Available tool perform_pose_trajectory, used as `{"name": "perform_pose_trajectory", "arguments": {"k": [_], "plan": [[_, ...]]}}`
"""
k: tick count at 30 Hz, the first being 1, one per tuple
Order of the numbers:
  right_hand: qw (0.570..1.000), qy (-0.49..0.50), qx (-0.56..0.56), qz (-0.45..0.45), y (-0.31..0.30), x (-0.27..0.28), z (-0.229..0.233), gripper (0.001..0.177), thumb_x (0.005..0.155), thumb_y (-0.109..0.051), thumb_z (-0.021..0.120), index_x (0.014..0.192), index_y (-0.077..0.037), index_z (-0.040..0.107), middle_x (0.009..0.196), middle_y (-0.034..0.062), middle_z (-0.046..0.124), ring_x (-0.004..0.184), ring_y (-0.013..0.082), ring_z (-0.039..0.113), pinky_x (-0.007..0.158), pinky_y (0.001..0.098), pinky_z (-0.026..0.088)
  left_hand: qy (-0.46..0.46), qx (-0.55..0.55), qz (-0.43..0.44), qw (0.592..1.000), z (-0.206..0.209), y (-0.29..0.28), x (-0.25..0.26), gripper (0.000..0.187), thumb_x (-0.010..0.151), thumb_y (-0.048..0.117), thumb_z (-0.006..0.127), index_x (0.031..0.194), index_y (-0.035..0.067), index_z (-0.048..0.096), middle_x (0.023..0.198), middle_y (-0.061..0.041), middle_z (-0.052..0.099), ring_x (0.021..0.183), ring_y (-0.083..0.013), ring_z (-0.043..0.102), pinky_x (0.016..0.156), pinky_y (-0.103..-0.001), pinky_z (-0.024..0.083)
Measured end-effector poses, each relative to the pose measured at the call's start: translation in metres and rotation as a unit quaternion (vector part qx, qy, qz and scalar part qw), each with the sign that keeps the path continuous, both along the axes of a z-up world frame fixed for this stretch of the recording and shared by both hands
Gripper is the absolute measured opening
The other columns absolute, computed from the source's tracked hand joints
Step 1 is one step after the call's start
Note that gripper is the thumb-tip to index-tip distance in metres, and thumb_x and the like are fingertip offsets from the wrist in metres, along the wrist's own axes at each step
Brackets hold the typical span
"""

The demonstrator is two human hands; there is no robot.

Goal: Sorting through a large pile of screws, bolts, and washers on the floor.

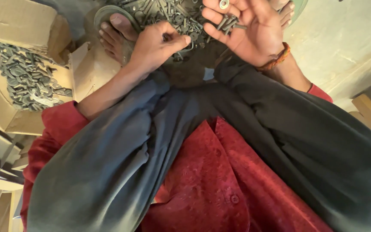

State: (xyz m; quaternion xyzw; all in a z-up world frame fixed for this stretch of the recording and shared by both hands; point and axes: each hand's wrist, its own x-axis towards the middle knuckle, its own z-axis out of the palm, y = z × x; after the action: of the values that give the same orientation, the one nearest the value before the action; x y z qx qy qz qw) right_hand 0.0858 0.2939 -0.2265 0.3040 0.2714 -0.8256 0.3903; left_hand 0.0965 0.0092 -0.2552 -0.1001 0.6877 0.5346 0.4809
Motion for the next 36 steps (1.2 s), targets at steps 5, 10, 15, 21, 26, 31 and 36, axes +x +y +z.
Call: {"name": "perform_pose_trajectory", "arguments": {"k": [5, 10, 15, 21, 26, 31, 36], "plan": [[0.998, 0.04, -0.057, -0.01, 0.01, 0.008, -0.004, 0.051, 0.122, -0.049, 0.037, 0.138, -0.007, 0.061, 0.134, 0.002, 0.059, 0.136, 0.0207, 0.054, 0.121, 0.041, 0.042, 0.047, 0.064, 0.049, 0.996, -0.014, -0.003, 0.011, 0.032, 0.1, 0.031, 0.081, 0.097, 0.001, 0.071, 0.084, 0.0, 0.069, 0.075, -0.0047, 0.059, 0.066, -0.025, 0.049], [0.998, 0.043, -0.054, -0.008, 0.009, 0.01, -0.005, 0.05, 0.121, -0.049, 0.036, 0.133, -0.008, 0.061, 0.127, 0.0002, 0.06, 0.134, 0.0208, 0.053, 0.121, 0.0404, 0.042, -0.125, 0.122, 0.119, 0.977, 0.019, 0.004, -0.016, 0.028, 0.099, 0.03, 0.075, 0.106, 0.004, 0.068, 0.084, 0.001, 0.066, 0.054, -0.0008, 0.045, 0.046, -0.021, 0.033], [0.997, 0.051, -0.059, -0.012, 0.007, 0.008, -0.003, 0.044, 0.122, -0.047, 0.037, 0.121, -0.009, 0.06, 0.118, -0.0019, 0.058, 0.136, 0.0217, 0.054, 0.121, 0.0404, 0.042, -0.143, 0.156, 0.109, 0.971, 0.026, 0.006, -0.025, 0.027, 0.102, 0.031, 0.07, 0.11, 0.004, 0.07, 0.085, 0.001, 0.069, 0.05, -0.0002, 0.044, 0.044, -0.019, 0.033], [0.999, 0.009, -0.039, -0.004, -0.003, 0.003, 0.002, 0.047, 0.117, -0.046, 0.037, 0.127, -0.008, 0.062, 0.128, 0.0027, 0.062, 0.131, 0.0216, 0.056, 0.12, 0.0414, 0.042, -0.077, 0.148, 0.074, 0.983, 0.023, 0.017, -0.023, 0.027, 0.105, 0.03, 0.067, 0.111, 0.004, 0.073, 0.081, 0.001, 0.069, 0.054, -0.0024, 0.048, 0.046, -0.022, 0.034], [0.998, 0.011, -0.062, 0.001, -0.007, 0.002, -0.001, 0.045, 0.117, -0.042, 0.037, 0.131, -0.008, 0.063, 0.143, 0.0079, 0.064, 0.14, 0.0213, 0.057, 0.118, 0.0418, 0.043, 0.136, 0.162, -0.047, 0.976, 0.033, 0.025, -0.036, 0.027, 0.109, 0.027, 0.064, 0.12, 0.005, 0.074, 0.082, 0.0, 0.073, 0.072, -0.0063, 0.067, 0.064, -0.026, 0.049], [0.998, 0.013, -0.066, -0.013, -0.003, 0.006, -0.002, 0.041, 0.122, -0.037, 0.037, 0.127, -0.007, 0.063, 0.143, 0.0089, 0.064, 0.134, 0.0225, 0.058, 0.119, 0.041, 0.044, 0.118, 0.152, -0.02, 0.981, 0.028, 0.02, -0.028, 0.025, 0.11, 0.027, 0.065, 0.111, 0.004, 0.074, 0.08, -0.001, 0.071, 0.074, -0.0048, 0.068, 0.065, -0.025, 0.05], [0.997, 0.027, -0.074, -0.021, -0.003, 0.006, -0.003, 0.04, 0.124, -0.036, 0.035, 0.123, -0.008, 0.063, 0.142, 0.0079, 0.063, 0.136, 0.0223, 0.057, 0.121, 0.0412, 0.044, 0.083, 0.103, 0.071, 0.989, 0.018, 0.012, -0.021, 0.026, 0.108, 0.026, 0.068, 0.104, 0.001, 0.071, 0.077, 0.0, 0.066, 0.071, -0.0055, 0.063, 0.064, -0.025, 0.048]]}}
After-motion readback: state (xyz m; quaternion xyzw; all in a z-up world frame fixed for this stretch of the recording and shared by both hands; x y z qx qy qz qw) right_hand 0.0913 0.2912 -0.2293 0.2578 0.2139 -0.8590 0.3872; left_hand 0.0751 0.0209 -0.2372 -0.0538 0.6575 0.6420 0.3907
